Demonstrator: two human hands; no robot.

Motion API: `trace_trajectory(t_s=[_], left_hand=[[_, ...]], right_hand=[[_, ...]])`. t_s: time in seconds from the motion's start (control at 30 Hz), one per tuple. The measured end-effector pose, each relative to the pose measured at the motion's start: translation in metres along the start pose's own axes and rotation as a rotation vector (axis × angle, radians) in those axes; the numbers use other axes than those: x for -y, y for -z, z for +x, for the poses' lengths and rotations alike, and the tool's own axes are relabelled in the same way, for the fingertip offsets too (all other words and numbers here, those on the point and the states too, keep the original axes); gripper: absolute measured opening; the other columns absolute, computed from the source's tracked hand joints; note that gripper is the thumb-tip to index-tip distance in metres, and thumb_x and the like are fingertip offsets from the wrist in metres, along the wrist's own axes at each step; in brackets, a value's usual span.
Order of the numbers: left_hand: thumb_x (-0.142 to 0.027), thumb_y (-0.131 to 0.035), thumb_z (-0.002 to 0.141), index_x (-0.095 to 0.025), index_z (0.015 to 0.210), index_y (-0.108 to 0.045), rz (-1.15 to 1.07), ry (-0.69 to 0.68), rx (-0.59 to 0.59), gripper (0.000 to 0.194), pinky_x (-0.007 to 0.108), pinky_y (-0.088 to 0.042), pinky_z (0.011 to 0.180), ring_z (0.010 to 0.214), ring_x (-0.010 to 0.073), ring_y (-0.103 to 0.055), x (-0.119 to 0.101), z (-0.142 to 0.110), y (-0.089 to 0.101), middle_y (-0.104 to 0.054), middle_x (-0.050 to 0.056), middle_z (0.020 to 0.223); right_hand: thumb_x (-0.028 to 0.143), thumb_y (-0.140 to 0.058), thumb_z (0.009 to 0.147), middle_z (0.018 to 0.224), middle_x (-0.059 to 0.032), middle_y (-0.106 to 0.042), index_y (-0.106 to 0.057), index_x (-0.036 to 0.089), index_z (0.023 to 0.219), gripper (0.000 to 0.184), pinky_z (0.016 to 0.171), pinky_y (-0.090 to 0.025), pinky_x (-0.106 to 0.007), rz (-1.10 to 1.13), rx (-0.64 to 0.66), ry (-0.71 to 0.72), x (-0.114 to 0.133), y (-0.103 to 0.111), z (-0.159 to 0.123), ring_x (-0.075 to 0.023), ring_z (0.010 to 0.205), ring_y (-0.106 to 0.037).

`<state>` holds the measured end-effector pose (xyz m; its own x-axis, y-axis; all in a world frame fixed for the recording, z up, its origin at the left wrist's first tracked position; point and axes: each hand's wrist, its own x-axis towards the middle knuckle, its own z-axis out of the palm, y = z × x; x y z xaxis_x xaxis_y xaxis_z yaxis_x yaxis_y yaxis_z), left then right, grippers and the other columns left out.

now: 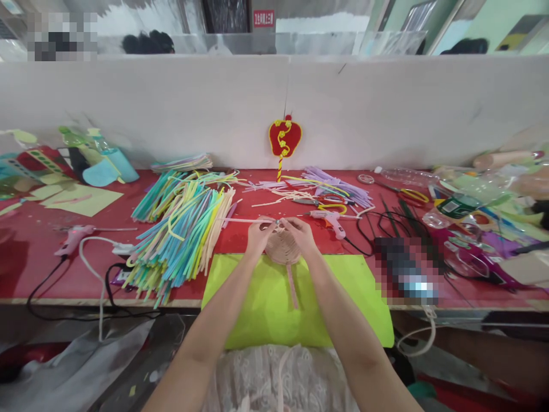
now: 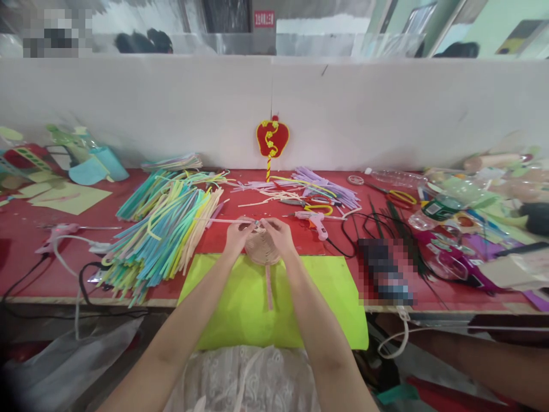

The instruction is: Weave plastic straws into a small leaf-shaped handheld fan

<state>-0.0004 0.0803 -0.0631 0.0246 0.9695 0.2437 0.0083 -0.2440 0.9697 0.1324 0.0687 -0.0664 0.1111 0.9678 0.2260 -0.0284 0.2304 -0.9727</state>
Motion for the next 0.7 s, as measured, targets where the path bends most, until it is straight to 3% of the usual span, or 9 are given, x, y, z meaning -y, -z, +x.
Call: trace_trajectory(t_s=[0.3,0.57,0.7], left_hand=[[-0.031,-0.063,0.070,-0.017,0.073,-0.062,0.026,-0.082,0.041,0.014,0.024,-0.046,0.067,0.072,0.0129,-0.059,0.001,-0.006,-0.002,-0.064,0.001,0.074],[-0.029,-0.061,0.074,-0.019,0.076,-0.065,0.128,-0.442,0.033,0.010,0.027,-0.046,0.072,0.079,0.0140,-0.059,-0.002,-0.011,-0.005,-0.063,0.004,0.080],[-0.028,-0.060,0.075,-0.020,0.076,-0.065,0.137,-0.474,0.036,0.010,0.026,-0.046,0.072,0.079,0.0140,-0.059,-0.001,-0.010,-0.005,-0.063,0.003,0.080]], right_hand=[[0.043,-0.064,0.066,0.078,-0.0012,-0.066,-0.067,0.022,0.076,0.023,0.074,-0.043,-0.028,0.157,-0.074,-0.074,0.000,-0.003,-0.003,-0.0144,0.075,-0.058],[0.039,-0.067,0.064,0.079,0.0002,-0.066,-0.068,0.023,0.077,0.021,0.076,-0.044,-0.027,0.335,-0.077,-0.149,-0.005,-0.003,-0.001,-0.0129,0.075,-0.059],[0.036,-0.067,0.065,0.078,0.0010,-0.065,-0.068,0.023,0.076,0.017,0.076,-0.044,-0.026,0.398,-0.072,-0.146,-0.008,-0.004,0.000,-0.0115,0.075,-0.058]])
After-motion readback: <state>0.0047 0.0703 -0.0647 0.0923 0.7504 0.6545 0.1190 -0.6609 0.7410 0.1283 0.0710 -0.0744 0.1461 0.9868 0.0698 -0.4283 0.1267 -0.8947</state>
